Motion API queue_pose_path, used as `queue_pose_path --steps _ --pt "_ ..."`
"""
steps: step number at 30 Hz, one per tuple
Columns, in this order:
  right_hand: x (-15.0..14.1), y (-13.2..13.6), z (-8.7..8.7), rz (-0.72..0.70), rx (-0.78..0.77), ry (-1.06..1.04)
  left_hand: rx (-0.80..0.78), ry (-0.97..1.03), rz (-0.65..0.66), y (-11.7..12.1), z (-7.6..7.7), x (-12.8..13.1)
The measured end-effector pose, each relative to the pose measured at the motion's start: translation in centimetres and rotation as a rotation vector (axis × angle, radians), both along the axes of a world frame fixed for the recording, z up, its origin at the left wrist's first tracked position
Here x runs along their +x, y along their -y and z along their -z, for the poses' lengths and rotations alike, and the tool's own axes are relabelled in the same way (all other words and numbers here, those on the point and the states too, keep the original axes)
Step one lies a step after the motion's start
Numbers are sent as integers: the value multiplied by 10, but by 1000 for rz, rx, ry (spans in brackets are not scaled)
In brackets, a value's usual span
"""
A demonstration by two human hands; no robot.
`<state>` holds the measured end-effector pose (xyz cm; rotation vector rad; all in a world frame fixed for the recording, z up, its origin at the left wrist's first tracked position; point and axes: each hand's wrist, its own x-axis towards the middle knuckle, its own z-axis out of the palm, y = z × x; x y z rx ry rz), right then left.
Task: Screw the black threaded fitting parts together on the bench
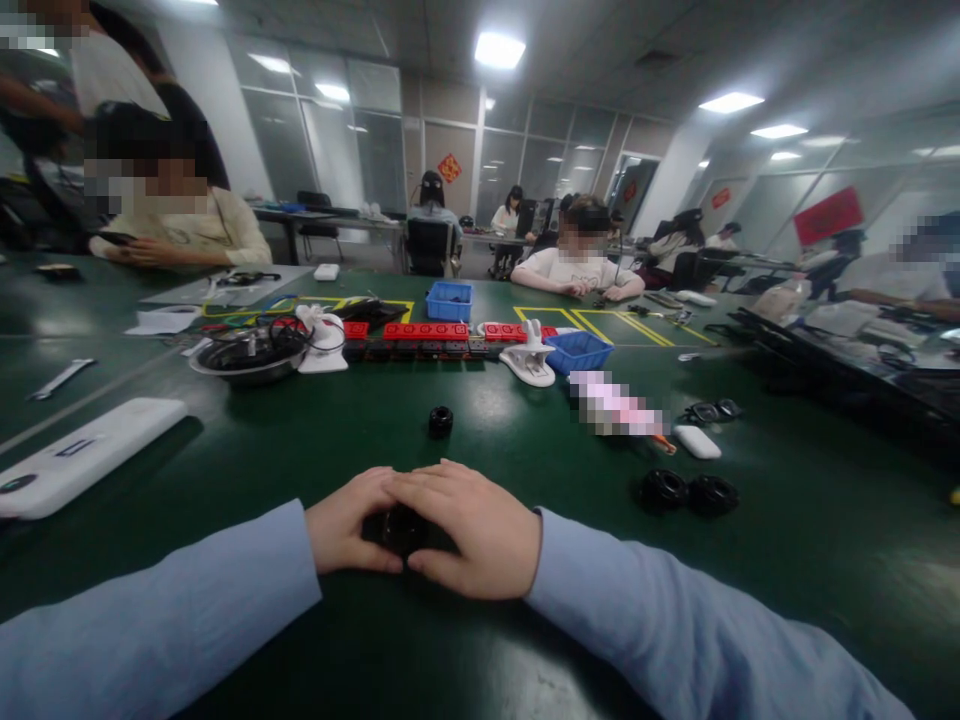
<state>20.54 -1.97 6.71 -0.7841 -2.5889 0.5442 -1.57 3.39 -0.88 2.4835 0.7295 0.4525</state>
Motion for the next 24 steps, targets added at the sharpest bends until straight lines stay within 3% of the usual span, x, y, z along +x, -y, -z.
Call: queue_pose_path --steps 5,8,17,24 --pt "-10 1 6 269 -12 12 -33 1 4 1 1 2" --pt "-22 1 6 339 44 70 -47 -28 -36 3 1 4" --pt "-37 -1 3 265 217 189 -45 -25 -87 10 -15 14" --pt "-35 0 10 242 234 139 9 -6 -32 6 -6 12"
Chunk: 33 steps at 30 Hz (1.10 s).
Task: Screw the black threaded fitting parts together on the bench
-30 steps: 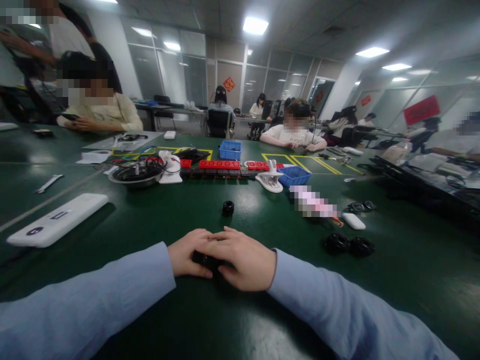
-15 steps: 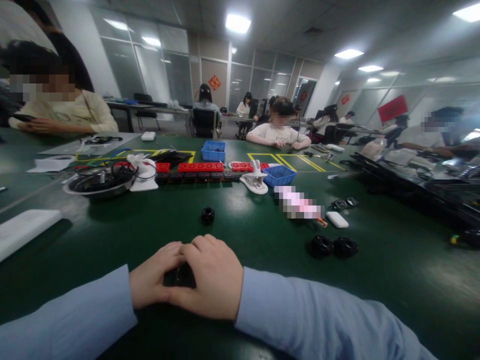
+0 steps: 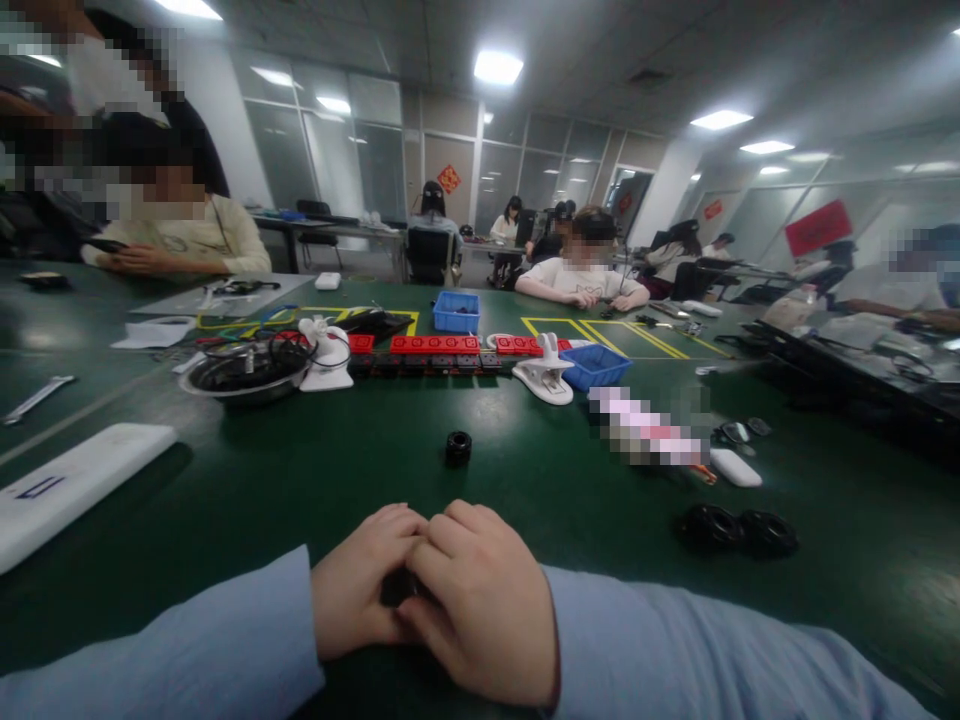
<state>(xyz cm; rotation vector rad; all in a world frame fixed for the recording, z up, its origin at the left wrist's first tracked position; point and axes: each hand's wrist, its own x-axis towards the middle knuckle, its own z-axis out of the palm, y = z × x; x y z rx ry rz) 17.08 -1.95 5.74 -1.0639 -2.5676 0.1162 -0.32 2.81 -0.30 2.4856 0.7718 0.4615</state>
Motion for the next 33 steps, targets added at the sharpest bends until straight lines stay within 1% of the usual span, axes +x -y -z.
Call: queue_pose_path --steps 8,14,19,26,30,33 --pt "2 5 15 -96 -23 -163 -55 -6 -8 0 -1 -2" --pt "6 4 19 -198 -79 -271 -96 34 16 0 -4 -2" --pt "11 2 22 -289 -90 -297 -94 32 50 -3 -2 -4" --pt "15 -1 24 -354 -95 -352 -117 -18 43 -5 -1 -5" --pt "16 -3 25 -365 -99 -330 -118 -14 26 -4 -1 -5" --pt "15 -3 26 -357 -85 -310 -123 -1 36 -4 0 -5"
